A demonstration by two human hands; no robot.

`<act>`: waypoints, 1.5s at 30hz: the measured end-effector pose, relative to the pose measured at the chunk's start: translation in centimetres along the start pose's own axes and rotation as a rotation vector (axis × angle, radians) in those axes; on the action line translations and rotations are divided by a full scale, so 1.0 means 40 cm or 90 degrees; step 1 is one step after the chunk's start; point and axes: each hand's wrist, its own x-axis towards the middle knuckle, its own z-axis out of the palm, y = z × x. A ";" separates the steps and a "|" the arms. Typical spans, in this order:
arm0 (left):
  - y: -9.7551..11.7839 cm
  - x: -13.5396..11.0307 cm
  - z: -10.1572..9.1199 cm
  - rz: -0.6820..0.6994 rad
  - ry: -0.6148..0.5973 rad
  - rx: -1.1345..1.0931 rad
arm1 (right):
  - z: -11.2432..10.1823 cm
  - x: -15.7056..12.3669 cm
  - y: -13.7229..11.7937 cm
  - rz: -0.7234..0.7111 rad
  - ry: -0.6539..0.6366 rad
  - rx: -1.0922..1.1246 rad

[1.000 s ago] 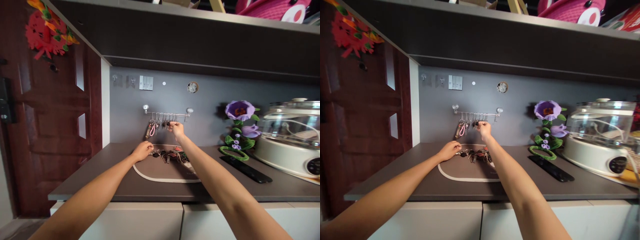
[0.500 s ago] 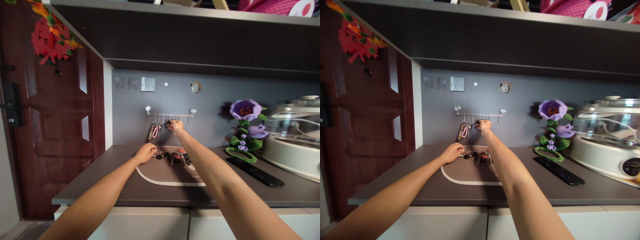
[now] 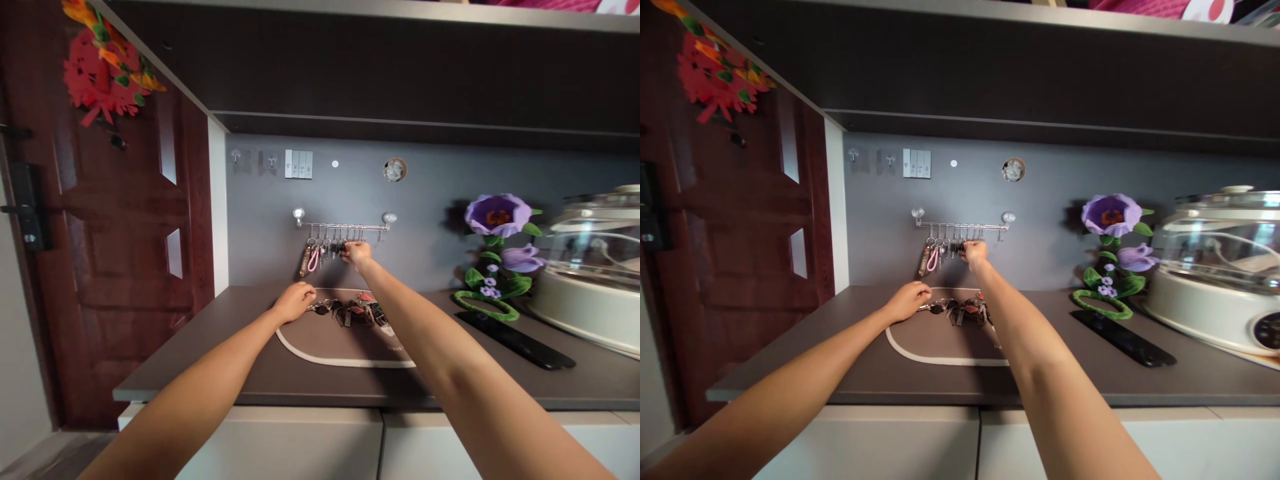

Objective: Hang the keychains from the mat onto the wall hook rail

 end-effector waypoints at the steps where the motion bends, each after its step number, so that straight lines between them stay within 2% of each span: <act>1: 0.000 0.000 0.000 0.000 0.000 0.001 | 0.000 0.001 0.003 -0.001 -0.004 -0.002; 10: 0.002 -0.002 -0.008 -0.012 -0.005 -0.005 | 0.001 -0.008 0.010 0.018 -0.035 -0.017; 15: -0.001 -0.001 -0.010 -0.004 -0.011 0.003 | -0.003 -0.043 0.016 -0.017 -0.032 -0.072; 23: 0.000 -0.010 -0.018 -0.003 -0.039 -0.005 | -0.022 -0.121 0.059 -0.052 -0.095 -0.118; 30: -0.004 -0.015 -0.024 -0.006 -0.073 -0.002 | -0.047 -0.185 0.134 -0.196 -0.189 -0.262; 35: -0.001 -0.020 -0.039 0.016 -0.128 0.018 | -0.055 -0.205 0.162 -0.329 -0.249 -0.456; 37: -0.002 -0.020 -0.043 0.022 -0.146 0.020 | -0.057 -0.207 0.164 -0.351 -0.270 -0.514; 41: -0.008 -0.017 -0.046 0.027 -0.157 0.026 | -0.055 -0.209 0.164 -0.336 -0.283 -0.555; 45: -0.016 -0.014 -0.047 0.025 -0.156 0.034 | -0.050 -0.211 0.163 -0.289 -0.297 -0.515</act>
